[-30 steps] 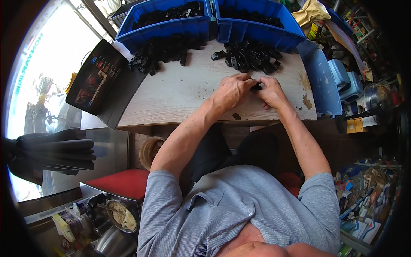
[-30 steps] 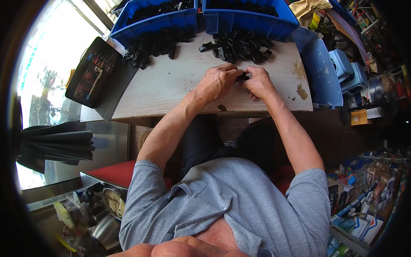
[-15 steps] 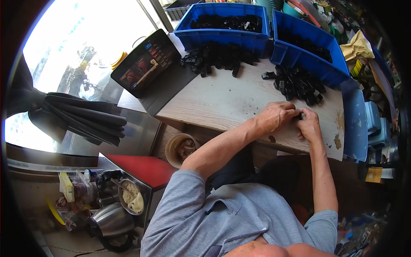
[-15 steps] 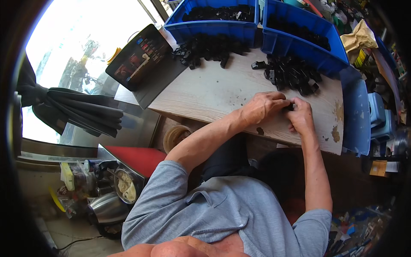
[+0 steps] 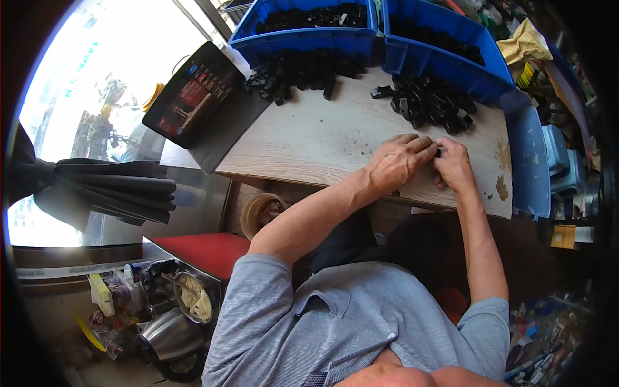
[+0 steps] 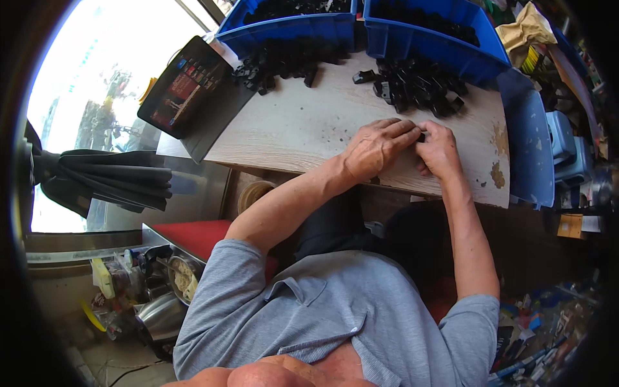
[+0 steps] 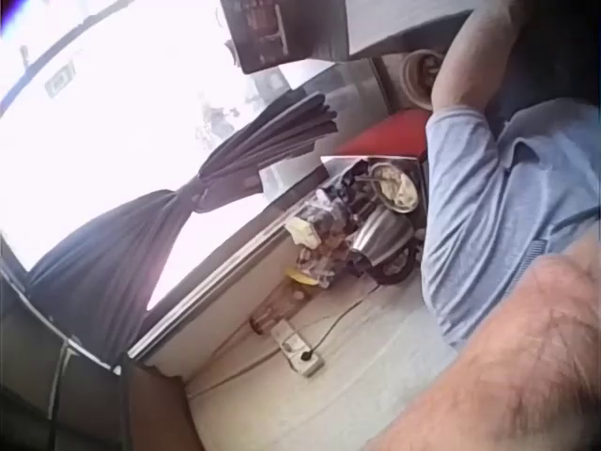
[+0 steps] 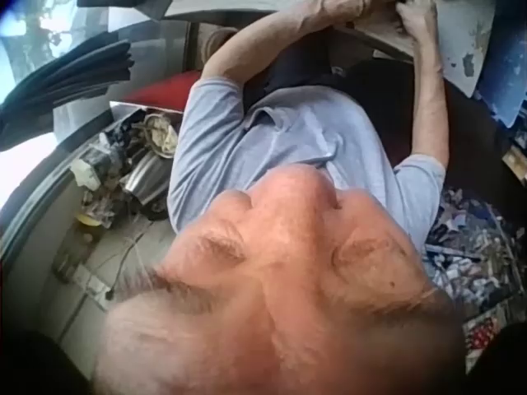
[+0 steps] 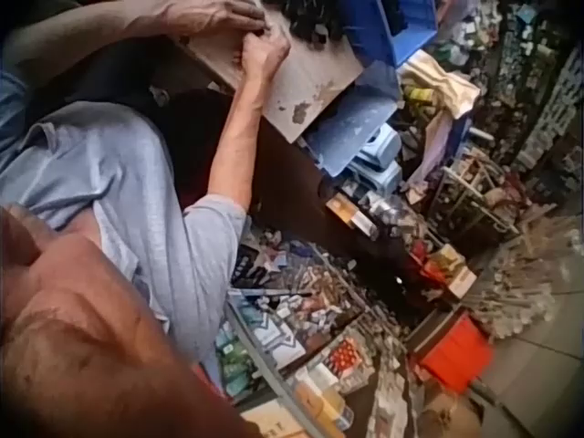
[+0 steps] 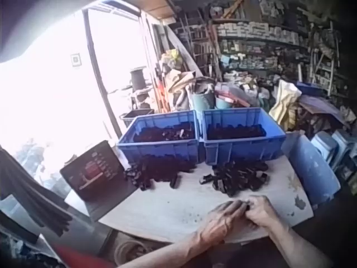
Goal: Assembling small black plastic components at a mechanical assembly station.
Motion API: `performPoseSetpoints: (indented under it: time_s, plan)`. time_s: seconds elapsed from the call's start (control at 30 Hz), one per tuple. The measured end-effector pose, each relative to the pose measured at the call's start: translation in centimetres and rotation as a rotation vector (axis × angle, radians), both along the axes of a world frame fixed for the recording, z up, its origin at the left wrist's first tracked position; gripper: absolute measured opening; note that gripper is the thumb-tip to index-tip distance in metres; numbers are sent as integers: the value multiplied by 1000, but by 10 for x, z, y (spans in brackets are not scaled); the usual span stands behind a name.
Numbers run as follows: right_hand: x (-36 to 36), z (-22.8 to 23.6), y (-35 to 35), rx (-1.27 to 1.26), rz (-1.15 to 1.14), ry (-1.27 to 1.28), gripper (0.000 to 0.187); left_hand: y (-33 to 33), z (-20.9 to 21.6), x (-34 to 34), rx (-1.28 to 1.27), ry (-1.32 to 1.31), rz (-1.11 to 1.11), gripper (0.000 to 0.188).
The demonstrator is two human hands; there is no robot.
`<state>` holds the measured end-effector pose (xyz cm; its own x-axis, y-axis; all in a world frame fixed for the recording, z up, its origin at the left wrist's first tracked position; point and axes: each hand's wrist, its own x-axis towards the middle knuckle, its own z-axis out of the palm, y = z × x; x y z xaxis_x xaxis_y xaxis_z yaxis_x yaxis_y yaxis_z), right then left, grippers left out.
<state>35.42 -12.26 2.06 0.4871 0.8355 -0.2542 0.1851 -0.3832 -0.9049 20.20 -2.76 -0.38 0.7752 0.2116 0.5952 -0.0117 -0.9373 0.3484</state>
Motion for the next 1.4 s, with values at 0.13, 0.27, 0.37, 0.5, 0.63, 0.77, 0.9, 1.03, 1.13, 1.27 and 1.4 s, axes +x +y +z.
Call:
performPoseSetpoints:
  time_s: [0.13, 0.27, 0.37, 0.5, 0.63, 0.77, 0.9, 1.03, 1.13, 1.27, 1.4]
  plan:
    - [8, -4, -3, 16, 3, -5, 30, 0, 0, 3, 54, 56, 29, 41]
    - [5, 2, -6, -19, -3, -21, 27, -2, -2, 2, 30, 40, 13, 43]
    - [2, 7, -7, -32, 1, -9, 27, 0, 1, -2, 24, -70, 159, 39]
    - [8, 17, -22, -14, -95, 193, 37, 55, 4, -25, 79, -210, 686, 39]
    - [38, 17, -37, -10, -199, 272, 41, 121, -4, -62, 103, 30, 994, 27]
    - [92, 16, -53, 209, -641, 262, 29, 134, -11, -69, 60, 89, 972, 25]
    - [119, 16, -56, 225, -864, 167, 29, 135, -8, -74, 20, 74, 917, 25]
    - [101, 19, -36, 66, -734, 178, 29, 137, -2, -80, -143, 108, 970, 27]
    - [93, 15, -14, -22, -657, 144, 29, 139, -5, -83, -326, 38, 950, 28]
    - [88, 16, 9, -167, -610, 13, 26, 122, -10, -78, -49, -5, 812, 26]
    - [88, 12, 19, -206, -557, -56, 27, 115, -10, -75, 22, 57, 729, 30]
